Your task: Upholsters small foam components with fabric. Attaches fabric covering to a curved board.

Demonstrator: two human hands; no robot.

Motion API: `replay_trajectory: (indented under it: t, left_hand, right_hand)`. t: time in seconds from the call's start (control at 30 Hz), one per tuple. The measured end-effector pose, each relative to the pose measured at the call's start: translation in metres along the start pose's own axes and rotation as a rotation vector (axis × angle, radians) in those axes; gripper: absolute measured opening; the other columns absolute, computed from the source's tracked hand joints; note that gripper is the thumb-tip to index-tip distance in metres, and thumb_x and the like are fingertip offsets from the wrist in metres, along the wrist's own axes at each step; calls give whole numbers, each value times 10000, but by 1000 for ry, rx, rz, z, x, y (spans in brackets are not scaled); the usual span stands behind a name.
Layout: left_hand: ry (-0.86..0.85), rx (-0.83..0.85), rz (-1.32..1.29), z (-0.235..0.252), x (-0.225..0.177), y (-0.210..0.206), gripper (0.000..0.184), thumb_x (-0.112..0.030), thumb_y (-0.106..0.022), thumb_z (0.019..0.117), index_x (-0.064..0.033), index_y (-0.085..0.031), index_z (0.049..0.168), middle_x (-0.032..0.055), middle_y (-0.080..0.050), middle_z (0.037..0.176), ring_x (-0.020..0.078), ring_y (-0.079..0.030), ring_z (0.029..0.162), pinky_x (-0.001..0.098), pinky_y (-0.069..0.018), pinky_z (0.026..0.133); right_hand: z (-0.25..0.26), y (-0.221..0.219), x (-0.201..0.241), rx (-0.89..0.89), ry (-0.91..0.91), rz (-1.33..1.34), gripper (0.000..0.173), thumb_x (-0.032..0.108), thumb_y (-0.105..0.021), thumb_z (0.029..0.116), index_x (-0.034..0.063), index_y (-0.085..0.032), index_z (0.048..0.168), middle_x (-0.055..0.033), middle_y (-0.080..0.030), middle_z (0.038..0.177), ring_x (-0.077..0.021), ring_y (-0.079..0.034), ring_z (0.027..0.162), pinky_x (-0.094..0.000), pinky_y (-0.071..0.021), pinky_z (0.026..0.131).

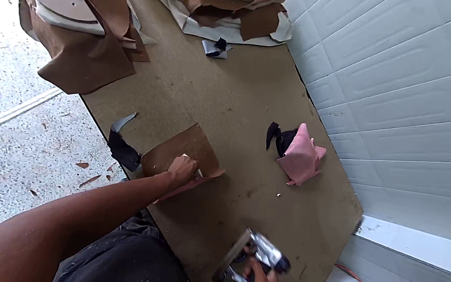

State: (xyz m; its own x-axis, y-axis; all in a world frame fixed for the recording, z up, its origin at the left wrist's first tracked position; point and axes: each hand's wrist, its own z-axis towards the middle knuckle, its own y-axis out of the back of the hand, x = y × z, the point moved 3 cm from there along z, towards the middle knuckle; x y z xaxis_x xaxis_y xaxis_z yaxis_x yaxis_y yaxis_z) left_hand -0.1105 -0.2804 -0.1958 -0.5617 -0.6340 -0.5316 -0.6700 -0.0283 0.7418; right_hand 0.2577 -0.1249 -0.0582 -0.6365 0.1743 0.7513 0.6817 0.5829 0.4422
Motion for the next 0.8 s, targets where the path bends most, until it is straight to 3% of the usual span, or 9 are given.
replay_trajectory:
  t: [0.07, 0.13, 0.17, 0.23, 0.3, 0.5, 0.6, 0.8]
  left_hand:
    - [3, 13, -30, 0, -1, 2, 250, -389, -734, 897, -161, -707, 995, 48, -721, 950, 278, -707, 914, 537, -584, 736]
    - [14, 20, -51, -1, -2, 3, 246, -369, -725, 908, -149, -710, 1017, 63, -725, 981, 294, -708, 943, 549, -585, 760]
    - [17, 22, -51, -2, -2, 2, 251, -370, -715, 918, -149, -712, 1037, 63, -728, 999, 293, -709, 958, 546, -589, 772]
    - [11, 17, -48, -4, -2, 0, 241, -355, -695, 926, -150, -706, 1053, 62, -726, 1011, 287, -709, 966, 533, -592, 769]
    - [11, 2, -61, -6, 0, 1, 242, -352, -690, 932, -145, -702, 1058, 65, -723, 1010, 290, -708, 966, 529, -592, 763]
    - [-5, -19, -47, -8, 0, 1, 289, -399, -697, 917, -152, -691, 1067, 53, -716, 979, 273, -707, 937, 508, -592, 731]
    - [-14, -41, -44, -10, -3, -2, 295, -425, -699, 894, -156, -690, 1013, 45, -708, 936, 262, -705, 903, 498, -585, 710]
    - [-3, -51, -27, -9, -2, -1, 289, -405, -693, 893, -167, -696, 1057, 39, -713, 942, 263, -707, 905, 501, -586, 709]
  right_hand:
    - [12, -59, 44, 220, 149, -197, 284, 78, -581, 984, -13, -601, 1252, -135, -753, 961, -198, -656, 590, -381, -585, 562]
    - [29, -113, 63, 312, 275, -548, 266, 200, -626, 939, 158, -720, 1184, -1, -729, 828, -140, -660, 593, -382, -595, 558]
    - [38, -134, 66, 343, 327, -698, 261, 245, -628, 926, 220, -729, 1165, 38, -714, 825, -111, -658, 631, -384, -593, 592]
    - [52, -158, 67, 370, 416, -865, 234, 267, -639, 908, 201, -728, 1114, 26, -692, 810, -112, -661, 688, -398, -585, 647]
    - [61, -168, 71, 372, 469, -935, 209, 258, -653, 885, 134, -701, 1046, 1, -675, 771, -129, -662, 680, -405, -580, 643]
    - [62, -162, 77, 379, 524, -862, 235, 244, -651, 888, 191, -727, 1104, 65, -713, 851, -44, -669, 726, -324, -596, 671]
    - [66, -164, 76, 374, 518, -915, 232, 229, -643, 882, 180, -724, 1094, 44, -715, 864, -70, -677, 747, -349, -594, 685]
    - [73, -171, 77, 376, 554, -936, 237, 227, -659, 883, 143, -707, 1099, 33, -717, 855, -82, -688, 757, -352, -599, 697]
